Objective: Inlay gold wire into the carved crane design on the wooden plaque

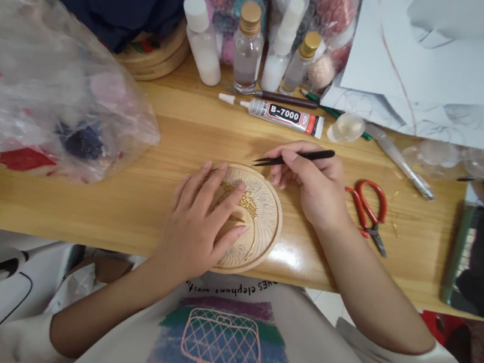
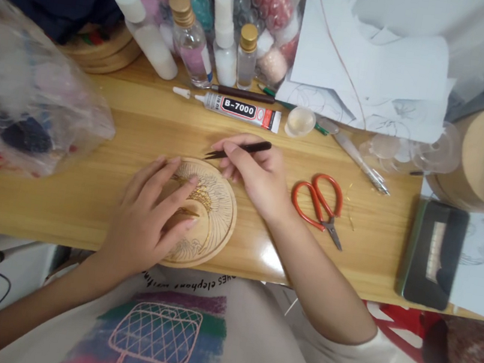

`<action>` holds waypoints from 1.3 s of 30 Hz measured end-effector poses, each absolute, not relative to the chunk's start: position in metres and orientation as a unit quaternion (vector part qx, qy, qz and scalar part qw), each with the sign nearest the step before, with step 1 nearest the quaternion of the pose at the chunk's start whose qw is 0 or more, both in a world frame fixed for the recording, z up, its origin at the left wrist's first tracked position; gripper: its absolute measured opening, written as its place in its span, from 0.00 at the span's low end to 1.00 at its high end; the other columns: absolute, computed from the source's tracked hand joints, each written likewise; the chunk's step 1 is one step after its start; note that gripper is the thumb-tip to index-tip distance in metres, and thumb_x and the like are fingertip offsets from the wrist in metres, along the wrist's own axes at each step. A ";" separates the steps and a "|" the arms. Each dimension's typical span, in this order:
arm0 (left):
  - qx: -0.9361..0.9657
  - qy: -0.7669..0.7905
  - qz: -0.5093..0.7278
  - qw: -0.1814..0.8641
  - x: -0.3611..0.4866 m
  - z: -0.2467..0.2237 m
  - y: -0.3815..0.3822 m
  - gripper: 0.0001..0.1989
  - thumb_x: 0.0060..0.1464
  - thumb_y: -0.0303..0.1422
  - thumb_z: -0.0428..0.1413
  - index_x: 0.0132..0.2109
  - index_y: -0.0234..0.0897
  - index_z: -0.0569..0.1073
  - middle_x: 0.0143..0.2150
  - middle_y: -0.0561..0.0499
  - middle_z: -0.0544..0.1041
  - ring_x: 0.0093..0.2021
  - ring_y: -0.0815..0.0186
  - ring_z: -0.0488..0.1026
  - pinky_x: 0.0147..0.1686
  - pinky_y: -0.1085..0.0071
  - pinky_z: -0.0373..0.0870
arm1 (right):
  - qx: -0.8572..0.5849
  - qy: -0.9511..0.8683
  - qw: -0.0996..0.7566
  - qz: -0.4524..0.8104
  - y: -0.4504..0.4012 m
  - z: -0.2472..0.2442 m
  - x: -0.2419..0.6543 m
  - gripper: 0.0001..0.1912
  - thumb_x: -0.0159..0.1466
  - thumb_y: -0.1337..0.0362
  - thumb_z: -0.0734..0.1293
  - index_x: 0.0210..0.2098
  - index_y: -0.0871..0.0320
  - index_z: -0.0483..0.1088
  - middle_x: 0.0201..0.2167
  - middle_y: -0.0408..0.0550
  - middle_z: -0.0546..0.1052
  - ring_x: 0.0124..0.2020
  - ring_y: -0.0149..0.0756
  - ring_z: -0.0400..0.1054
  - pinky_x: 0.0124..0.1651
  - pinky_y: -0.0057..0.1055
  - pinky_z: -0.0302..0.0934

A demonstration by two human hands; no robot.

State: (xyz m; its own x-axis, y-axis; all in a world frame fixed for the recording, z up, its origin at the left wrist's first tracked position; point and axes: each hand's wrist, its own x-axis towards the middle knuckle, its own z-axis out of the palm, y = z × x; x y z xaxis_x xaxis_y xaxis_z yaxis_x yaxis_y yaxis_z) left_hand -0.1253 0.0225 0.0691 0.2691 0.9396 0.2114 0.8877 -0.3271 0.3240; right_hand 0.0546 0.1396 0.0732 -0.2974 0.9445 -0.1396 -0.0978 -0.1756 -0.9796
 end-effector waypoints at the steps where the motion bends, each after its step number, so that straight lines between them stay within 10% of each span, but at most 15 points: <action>1: 0.792 0.574 0.193 0.074 -0.126 0.068 0.022 0.24 0.64 0.38 0.51 0.64 0.37 0.66 0.68 0.33 0.63 0.69 0.42 0.57 0.63 0.42 0.59 | -0.430 -0.495 0.408 0.635 0.140 0.073 0.055 0.08 0.60 0.58 0.70 0.30 0.56 0.77 0.21 0.41 0.76 0.20 0.26 0.66 0.21 0.25 0.58; 39: 0.792 0.574 0.201 0.051 -0.121 0.068 0.022 0.22 0.62 0.37 0.55 0.62 0.36 0.69 0.67 0.31 0.64 0.69 0.40 0.59 0.63 0.40 0.60 | -0.437 -0.485 0.401 0.642 0.139 0.075 0.056 0.09 0.61 0.57 0.70 0.30 0.55 0.77 0.21 0.41 0.75 0.20 0.26 0.66 0.22 0.26 0.58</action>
